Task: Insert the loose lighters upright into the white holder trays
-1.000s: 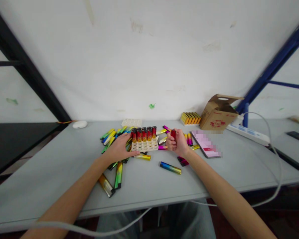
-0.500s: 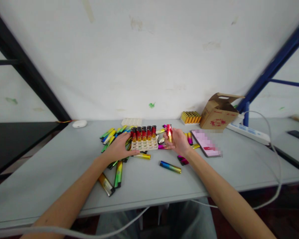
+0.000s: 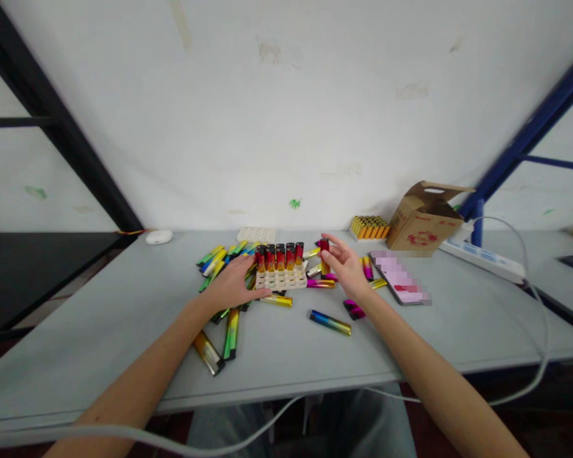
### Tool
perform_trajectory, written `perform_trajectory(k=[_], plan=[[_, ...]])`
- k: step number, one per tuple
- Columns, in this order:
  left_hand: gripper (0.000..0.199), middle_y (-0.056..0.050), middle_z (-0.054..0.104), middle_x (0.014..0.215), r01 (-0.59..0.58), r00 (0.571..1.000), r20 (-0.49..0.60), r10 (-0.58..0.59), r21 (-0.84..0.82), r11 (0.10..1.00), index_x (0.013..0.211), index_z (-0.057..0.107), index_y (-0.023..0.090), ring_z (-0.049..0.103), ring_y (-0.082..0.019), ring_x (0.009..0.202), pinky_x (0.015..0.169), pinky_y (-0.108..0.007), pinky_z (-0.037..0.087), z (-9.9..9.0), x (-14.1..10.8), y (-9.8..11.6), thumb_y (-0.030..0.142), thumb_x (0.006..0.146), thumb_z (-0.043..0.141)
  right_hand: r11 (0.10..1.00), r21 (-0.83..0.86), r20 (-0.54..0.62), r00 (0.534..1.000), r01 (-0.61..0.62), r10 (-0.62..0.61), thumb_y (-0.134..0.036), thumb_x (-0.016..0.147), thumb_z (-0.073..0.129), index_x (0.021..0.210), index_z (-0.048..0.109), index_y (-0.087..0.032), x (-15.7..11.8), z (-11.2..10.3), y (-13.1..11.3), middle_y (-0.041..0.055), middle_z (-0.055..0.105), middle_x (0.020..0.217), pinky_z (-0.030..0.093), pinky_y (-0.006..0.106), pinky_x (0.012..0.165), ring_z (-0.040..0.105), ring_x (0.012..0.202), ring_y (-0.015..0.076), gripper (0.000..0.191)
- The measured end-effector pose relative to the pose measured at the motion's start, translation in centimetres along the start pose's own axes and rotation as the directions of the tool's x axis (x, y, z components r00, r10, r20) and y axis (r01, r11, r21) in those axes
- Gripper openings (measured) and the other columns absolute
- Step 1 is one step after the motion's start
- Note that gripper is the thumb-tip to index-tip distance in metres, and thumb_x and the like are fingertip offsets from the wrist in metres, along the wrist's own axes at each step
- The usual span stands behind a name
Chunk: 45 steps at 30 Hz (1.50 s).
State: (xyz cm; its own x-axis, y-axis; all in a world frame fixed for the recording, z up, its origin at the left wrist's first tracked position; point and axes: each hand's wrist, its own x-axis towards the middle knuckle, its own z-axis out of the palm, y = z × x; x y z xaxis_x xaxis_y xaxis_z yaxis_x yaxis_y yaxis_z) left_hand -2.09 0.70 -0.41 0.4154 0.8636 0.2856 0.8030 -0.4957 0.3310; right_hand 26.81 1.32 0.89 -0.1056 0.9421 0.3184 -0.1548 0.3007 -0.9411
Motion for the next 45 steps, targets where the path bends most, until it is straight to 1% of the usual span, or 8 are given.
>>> perform_trajectory(k=[10,17,21,24,28,31,36,45], plan=[[0.073,-0.017,0.062,0.124,-0.031,0.999,-0.017,0.031,-0.033,0.999,0.125,0.055,0.014,0.057,-0.036,0.119,0.103,-0.048,0.044,0.0,0.1,-0.1,0.063,0.073,0.070,0.987,-0.109,0.002,0.993,0.121,-0.121,-0.043,0.079,0.073,0.102,0.050,-0.025,0.0,0.7,1.2,0.0026,0.068,0.099,0.053,0.028,0.067,0.067,0.077,0.0147,0.037],[0.072,-0.018,0.061,0.125,0.000,1.000,0.007,0.000,0.008,1.000,0.123,0.055,0.014,0.054,-0.037,0.122,0.104,-0.049,0.044,-0.2,0.1,0.3,0.065,0.074,0.067,0.984,-0.151,0.000,0.995,0.100,-0.101,-0.034,0.077,0.074,0.093,0.050,-0.023,0.1,1.8,1.8,-0.0022,0.059,0.085,0.048,0.023,0.059,0.059,0.067,0.0113,0.030],[0.073,-0.018,0.061,0.126,-0.007,1.000,0.009,0.007,0.011,1.000,0.123,0.055,0.014,0.054,-0.038,0.122,0.103,-0.049,0.044,-0.2,0.1,0.2,0.066,0.074,0.066,0.956,-0.255,0.040,0.990,0.144,-0.139,-0.036,0.077,0.073,0.093,0.055,-0.023,0.4,1.5,2.3,0.0006,0.062,0.088,0.053,0.030,0.075,0.064,0.079,0.0159,0.028],[0.073,-0.019,0.061,0.125,0.001,1.000,0.009,-0.001,0.014,1.000,0.122,0.055,0.013,0.054,-0.039,0.121,0.102,-0.050,0.045,-0.1,0.1,0.1,0.067,0.074,0.066,0.877,-0.428,0.033,0.973,0.219,-0.226,-0.036,0.077,0.074,0.101,0.058,-0.023,0.5,1.3,2.4,0.0045,0.066,0.097,0.051,0.038,0.091,0.064,0.093,0.0209,0.032],[0.072,-0.020,0.061,0.123,0.005,1.000,0.013,-0.005,0.035,0.999,0.119,0.056,0.012,0.055,-0.039,0.120,0.101,-0.050,0.045,-0.2,0.1,0.2,0.067,0.074,0.065,0.763,-0.590,0.024,0.950,0.265,-0.312,-0.036,0.080,0.071,0.109,0.059,-0.022,0.7,1.1,2.3,0.0068,0.069,0.098,0.051,0.043,0.092,0.066,0.094,0.0239,0.034],[0.072,-0.020,0.061,0.125,0.006,1.000,0.018,-0.007,0.027,1.000,0.120,0.055,0.012,0.054,-0.039,0.122,0.101,-0.050,0.045,-0.2,0.1,0.3,0.066,0.075,0.066,0.664,-0.651,0.131,0.916,0.368,-0.379,-0.036,0.085,0.066,0.106,0.065,-0.024,0.9,1.1,2.1,0.0096,0.069,0.112,0.047,0.046,0.101,0.063,0.108,0.0260,0.025],[0.077,-0.021,0.059,0.130,0.009,1.000,0.024,-0.009,-0.007,1.000,0.127,0.053,0.010,0.053,-0.039,0.124,0.103,-0.051,0.044,-0.2,0.1,0.3,0.065,0.075,0.066,0.526,-0.723,0.276,0.886,0.447,-0.373,-0.032,0.091,0.056,0.125,0.064,-0.024,0.6,1.0,1.8,0.0129,0.053,0.141,0.040,0.048,0.111,0.050,0.131,0.0266,0.036],[0.074,-0.018,0.062,0.124,-0.006,1.000,-0.010,0.006,-0.008,1.000,0.126,0.055,0.014,0.056,-0.038,0.120,0.102,-0.049,0.044,0.0,0.0,0.0,0.064,0.073,0.069,0.515,-0.745,0.349,0.906,0.423,-0.239,-0.030,0.091,0.053,0.149,0.041,-0.024,-0.8,0.3,1.6,0.0107,0.048,0.150,0.034,0.049,0.117,0.042,0.140,0.0269,0.060]])
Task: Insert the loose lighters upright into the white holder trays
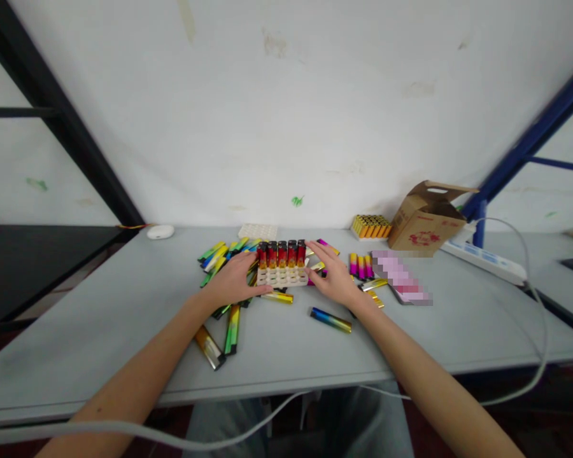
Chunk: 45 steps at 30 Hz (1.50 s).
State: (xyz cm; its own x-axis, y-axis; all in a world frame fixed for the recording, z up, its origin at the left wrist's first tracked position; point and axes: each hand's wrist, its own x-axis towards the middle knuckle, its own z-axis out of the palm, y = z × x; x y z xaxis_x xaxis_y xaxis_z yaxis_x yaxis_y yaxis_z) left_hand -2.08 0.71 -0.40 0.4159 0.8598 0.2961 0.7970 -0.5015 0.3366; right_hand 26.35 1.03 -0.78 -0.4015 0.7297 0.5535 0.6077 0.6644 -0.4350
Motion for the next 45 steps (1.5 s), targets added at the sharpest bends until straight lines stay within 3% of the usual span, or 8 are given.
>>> perform_trajectory(k=[5,9,14,21,27,39,42,45], plan=[[0.074,-0.017,0.063,0.123,-0.018,1.000,-0.013,0.017,-0.027,0.999,0.126,0.056,0.015,0.057,-0.036,0.119,0.103,-0.049,0.043,0.1,0.0,-0.1,0.064,0.072,0.070,0.997,-0.060,0.041,0.998,-0.046,0.049,-0.042,0.090,0.056,0.154,0.030,-0.015,-0.2,0.2,0.2,0.0163,0.042,0.153,0.030,0.052,0.118,0.036,0.144,0.0305,0.074],[0.075,-0.018,0.061,0.127,-0.024,1.000,-0.006,0.024,-0.018,1.000,0.127,0.055,0.014,0.054,-0.036,0.122,0.105,-0.049,0.041,0.1,0.1,-0.1,0.063,0.073,0.070,0.976,-0.215,0.095,0.994,-0.031,0.052,-0.059,0.086,0.059,0.147,0.044,-0.015,-0.6,0.8,0.5,0.0186,0.036,0.157,0.019,0.061,0.120,0.021,0.150,0.0379,0.077],[0.075,-0.019,0.061,0.127,0.014,1.000,0.012,-0.014,0.015,1.000,0.125,0.056,0.014,0.053,-0.039,0.124,0.104,-0.050,0.043,-0.2,0.1,0.2,0.065,0.072,0.069,0.974,-0.228,0.178,0.983,0.007,0.035,-0.065,0.084,0.058,0.143,0.049,-0.014,-0.9,1.0,0.6,0.0203,0.045,0.151,0.020,0.062,0.118,0.013,0.151,0.0396,0.079],[0.073,-0.017,0.062,0.128,0.020,0.999,0.044,-0.020,0.001,1.000,0.127,0.054,0.014,0.052,-0.037,0.126,0.110,-0.050,0.037,-0.5,0.5,1.0,0.063,0.074,0.068,0.990,-0.143,0.236,0.971,-0.001,0.035,-0.058,0.084,0.063,0.143,0.046,-0.014,-0.4,1.0,1.0,0.0196,0.057,0.139,0.029,0.058,0.115,0.034,0.144,0.0383,0.076],[0.075,-0.017,0.059,0.134,-0.009,1.000,0.024,0.010,-0.041,0.999,0.133,0.050,0.014,0.052,-0.036,0.126,0.109,-0.048,0.039,-0.5,0.7,1.4,0.057,0.075,0.069,0.989,-0.146,0.183,0.982,-0.022,0.049,-0.058,0.082,0.065,0.145,0.044,-0.011,-0.5,1.3,1.2,0.0207,0.047,0.148,0.027,0.058,0.117,0.027,0.146,0.0388,0.081],[0.072,-0.017,0.060,0.132,0.005,1.000,0.017,-0.004,-0.054,0.999,0.131,0.051,0.012,0.054,-0.034,0.123,0.106,-0.047,0.041,-0.3,0.8,1.3,0.054,0.076,0.069,0.988,-0.150,0.200,0.980,0.032,-0.001,-0.060,0.082,0.066,0.131,0.057,-0.012,-0.2,0.0,1.7,0.0205,0.056,0.137,0.029,0.057,0.117,0.033,0.143,0.0390,0.070],[0.074,-0.017,0.061,0.131,0.039,0.999,0.020,-0.039,-0.040,0.998,0.130,0.053,0.012,0.054,-0.036,0.124,0.105,-0.048,0.042,-0.3,0.7,1.2,0.058,0.074,0.070,0.995,-0.094,0.176,0.984,0.022,-0.005,-0.052,0.084,0.068,0.127,0.060,-0.012,0.1,-1.2,2.5,0.0190,0.060,0.133,0.034,0.054,0.115,0.044,0.138,0.0359,0.059],[0.076,-0.018,0.062,0.129,0.059,0.998,0.019,-0.059,-0.030,0.998,0.128,0.054,0.012,0.054,-0.038,0.123,0.104,-0.049,0.043,-0.2,0.7,1.0,0.061,0.072,0.070,0.997,-0.063,0.131,0.990,-0.050,0.058,-0.036,0.092,0.060,0.115,0.068,-0.015,0.4,-2.2,3.1,0.0161,0.067,0.124,0.043,0.049,0.107,0.057,0.124,0.0314,0.032]])
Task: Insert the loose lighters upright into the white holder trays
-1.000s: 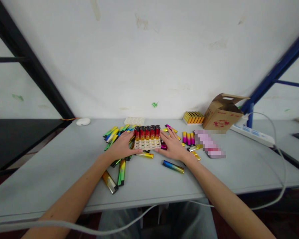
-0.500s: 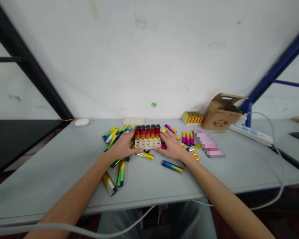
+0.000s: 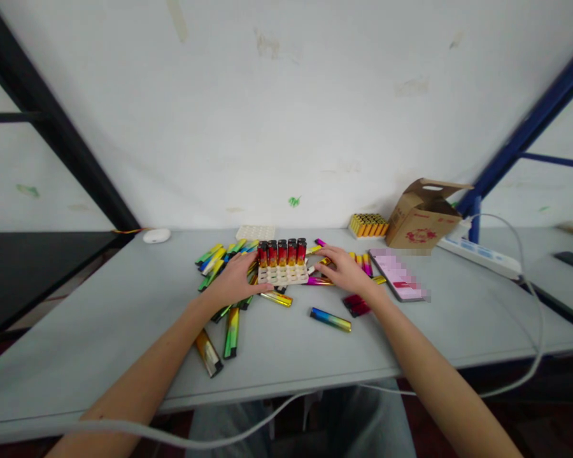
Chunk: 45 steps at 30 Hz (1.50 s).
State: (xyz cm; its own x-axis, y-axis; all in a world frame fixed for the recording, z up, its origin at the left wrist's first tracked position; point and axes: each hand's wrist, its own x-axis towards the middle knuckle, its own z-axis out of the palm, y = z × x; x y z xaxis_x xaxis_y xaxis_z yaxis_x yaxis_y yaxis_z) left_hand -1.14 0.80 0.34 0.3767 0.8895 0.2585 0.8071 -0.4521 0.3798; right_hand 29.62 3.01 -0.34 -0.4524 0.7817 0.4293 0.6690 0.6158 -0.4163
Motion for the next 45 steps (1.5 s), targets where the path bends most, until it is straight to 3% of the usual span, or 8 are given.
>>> perform_trajectory(k=[3,6,11,16,25,39,42,45], plan=[[0.076,-0.018,0.062,0.127,-0.003,1.000,-0.003,0.002,-0.005,1.000,0.128,0.055,0.012,0.056,-0.038,0.121,0.102,-0.049,0.044,0.0,0.0,-0.2,0.063,0.073,0.068,0.999,0.013,0.000,0.999,-0.042,0.042,-0.020,0.094,0.050,0.100,0.072,-0.016,0.0,-0.5,0.4,0.0137,0.073,0.112,0.048,0.045,0.100,0.066,0.110,0.0272,0.024],[0.077,-0.018,0.063,0.126,-0.008,1.000,-0.008,0.008,0.002,1.000,0.127,0.054,0.013,0.057,-0.038,0.118,0.100,-0.048,0.046,-0.1,0.0,-0.3,0.065,0.073,0.068,0.994,0.027,0.001,0.995,-0.102,0.102,-0.013,0.094,0.042,0.110,0.070,-0.015,-0.2,-0.5,0.7,0.0132,0.074,0.111,0.050,0.043,0.097,0.067,0.105,0.0260,0.033],[0.078,-0.020,0.061,0.127,-0.020,1.000,-0.002,0.020,0.012,1.000,0.128,0.053,0.010,0.056,-0.038,0.119,0.100,-0.049,0.046,0.0,-0.1,-0.5,0.065,0.074,0.066,0.987,0.043,0.001,0.988,-0.152,0.152,-0.015,0.096,0.040,0.132,0.059,-0.015,-0.3,-0.4,1.1,0.0131,0.073,0.115,0.050,0.044,0.098,0.067,0.108,0.0270,0.041],[0.077,-0.019,0.061,0.128,-0.030,0.999,-0.021,0.030,-0.003,1.000,0.128,0.053,0.011,0.055,-0.038,0.121,0.103,-0.050,0.044,0.3,-0.1,-0.8,0.067,0.075,0.065,0.984,0.075,0.015,0.987,-0.160,0.159,-0.021,0.098,0.041,0.130,0.061,-0.017,-0.2,-0.7,0.6,0.0135,0.072,0.118,0.051,0.045,0.098,0.068,0.109,0.0271,0.037],[0.078,-0.021,0.060,0.128,-0.007,1.000,-0.029,0.007,0.002,1.000,0.127,0.054,0.009,0.053,-0.039,0.124,0.104,-0.052,0.043,0.5,-0.2,-1.0,0.064,0.073,0.068,0.970,0.113,0.086,0.970,0.217,-0.227,-0.033,0.078,0.077,0.089,0.077,-0.022,-0.2,-0.8,-0.3,0.0107,0.069,0.116,0.035,0.056,0.113,0.061,0.118,0.0277,0.015],[0.072,-0.018,0.062,0.125,-0.017,1.000,-0.025,0.018,0.012,1.000,0.126,0.055,0.013,0.055,-0.037,0.121,0.102,-0.049,0.045,0.3,-0.3,-0.8,0.061,0.075,0.069,0.965,0.111,0.175,0.951,0.238,-0.255,-0.023,0.073,0.076,0.075,0.073,-0.022,-0.4,-1.2,-1.4,0.0076,0.065,0.121,0.028,0.058,0.117,0.050,0.129,0.0283,0.004],[0.073,-0.018,0.063,0.124,0.001,1.000,-0.024,0.000,0.023,1.000,0.125,0.056,0.013,0.056,-0.037,0.119,0.101,-0.049,0.045,0.3,-0.3,-0.7,0.063,0.074,0.069,0.959,0.221,0.168,0.962,0.178,-0.217,-0.023,0.074,0.076,0.076,0.071,-0.021,-0.5,-1.9,-1.4,0.0076,0.068,0.116,0.035,0.054,0.112,0.056,0.122,0.0269,0.005],[0.074,-0.018,0.063,0.124,-0.004,1.000,-0.029,0.005,0.013,1.000,0.125,0.056,0.014,0.057,-0.037,0.119,0.101,-0.050,0.045,0.3,-0.3,-0.8,0.064,0.073,0.068,0.923,0.383,0.125,0.992,-0.022,-0.028,-0.027,0.079,0.071,0.088,0.067,-0.019,-0.6,-2.0,-1.3,0.0076,0.070,0.103,0.050,0.043,0.093,0.065,0.097,0.0216,0.013]])
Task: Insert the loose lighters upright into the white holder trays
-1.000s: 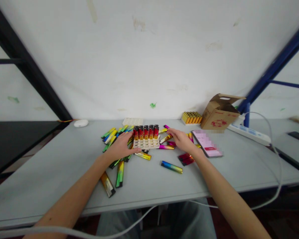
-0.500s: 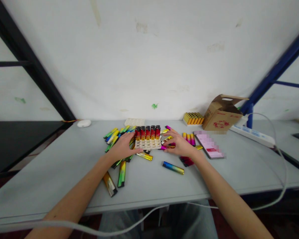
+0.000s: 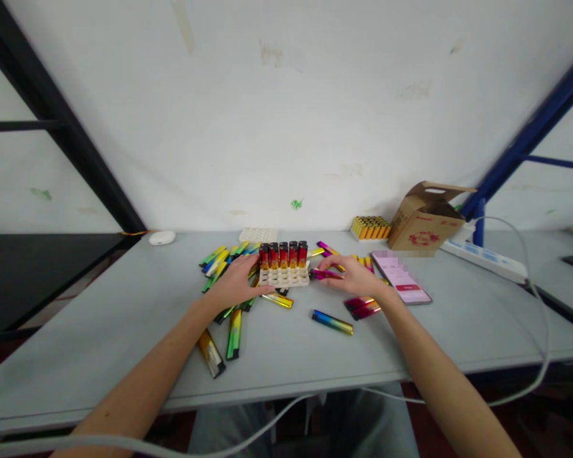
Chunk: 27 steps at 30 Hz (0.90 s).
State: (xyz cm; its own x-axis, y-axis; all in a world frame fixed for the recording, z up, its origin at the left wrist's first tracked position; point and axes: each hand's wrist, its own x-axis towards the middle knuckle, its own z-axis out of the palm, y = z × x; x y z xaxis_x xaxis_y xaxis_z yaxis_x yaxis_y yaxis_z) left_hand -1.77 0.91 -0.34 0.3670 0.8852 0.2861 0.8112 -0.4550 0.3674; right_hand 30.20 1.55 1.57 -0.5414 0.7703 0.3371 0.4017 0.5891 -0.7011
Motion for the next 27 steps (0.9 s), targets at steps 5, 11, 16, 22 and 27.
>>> perform_trajectory(k=[5,11,16,22,27], plan=[[0.076,-0.020,0.061,0.128,-0.002,1.000,0.006,0.002,-0.012,1.000,0.127,0.054,0.011,0.054,-0.037,0.123,0.104,-0.051,0.042,0.2,0.1,-0.1,0.065,0.074,0.066,0.842,0.510,-0.084,0.964,-0.177,0.254,-0.045,0.084,0.067,0.095,0.057,-0.019,0.7,1.0,0.2,0.0007,0.065,0.080,0.050,0.028,0.066,0.061,0.070,0.0138,0.030],[0.074,-0.022,0.060,0.128,0.020,0.999,0.024,-0.020,0.027,0.999,0.123,0.055,0.011,0.053,-0.040,0.123,0.102,-0.051,0.045,0.2,0.0,0.0,0.066,0.074,0.066,0.389,0.889,0.027,0.877,-0.240,0.479,-0.044,0.080,0.068,0.090,0.054,-0.021,1.8,2.2,-0.8,-0.0047,0.057,0.070,0.044,0.021,0.051,0.054,0.057,0.0098,0.029],[0.073,-0.022,0.060,0.128,0.017,1.000,0.024,-0.018,0.031,0.999,0.123,0.055,0.012,0.053,-0.040,0.124,0.102,-0.052,0.044,0.1,0.0,0.0,0.066,0.075,0.066,0.233,0.930,0.157,0.881,-0.283,0.446,-0.058,0.085,0.056,0.084,0.056,-0.019,1.9,2.2,-1.4,-0.0072,0.042,0.057,0.027,0.017,0.039,0.035,0.042,0.0068,0.039],[0.074,-0.021,0.060,0.128,0.000,1.000,0.027,0.000,0.006,1.000,0.125,0.054,0.011,0.053,-0.038,0.124,0.104,-0.051,0.043,-0.1,0.0,0.1,0.065,0.075,0.066,0.174,0.938,0.217,0.901,-0.299,0.375,-0.070,0.081,0.052,0.062,0.040,-0.021,1.6,1.8,-1.0,-0.0079,0.031,0.051,0.021,0.017,0.037,0.025,0.040,0.0064,0.054],[0.074,-0.019,0.061,0.128,-0.023,1.000,0.003,0.023,-0.015,1.000,0.127,0.055,0.013,0.054,-0.037,0.123,0.104,-0.051,0.043,0.0,0.0,-0.1,0.064,0.074,0.066,0.160,0.937,0.247,0.913,-0.310,0.324,-0.067,0.083,0.047,0.057,0.033,-0.022,1.2,1.7,-0.9,-0.0088,0.023,0.047,0.020,0.017,0.035,0.017,0.040,0.0072,0.054]])
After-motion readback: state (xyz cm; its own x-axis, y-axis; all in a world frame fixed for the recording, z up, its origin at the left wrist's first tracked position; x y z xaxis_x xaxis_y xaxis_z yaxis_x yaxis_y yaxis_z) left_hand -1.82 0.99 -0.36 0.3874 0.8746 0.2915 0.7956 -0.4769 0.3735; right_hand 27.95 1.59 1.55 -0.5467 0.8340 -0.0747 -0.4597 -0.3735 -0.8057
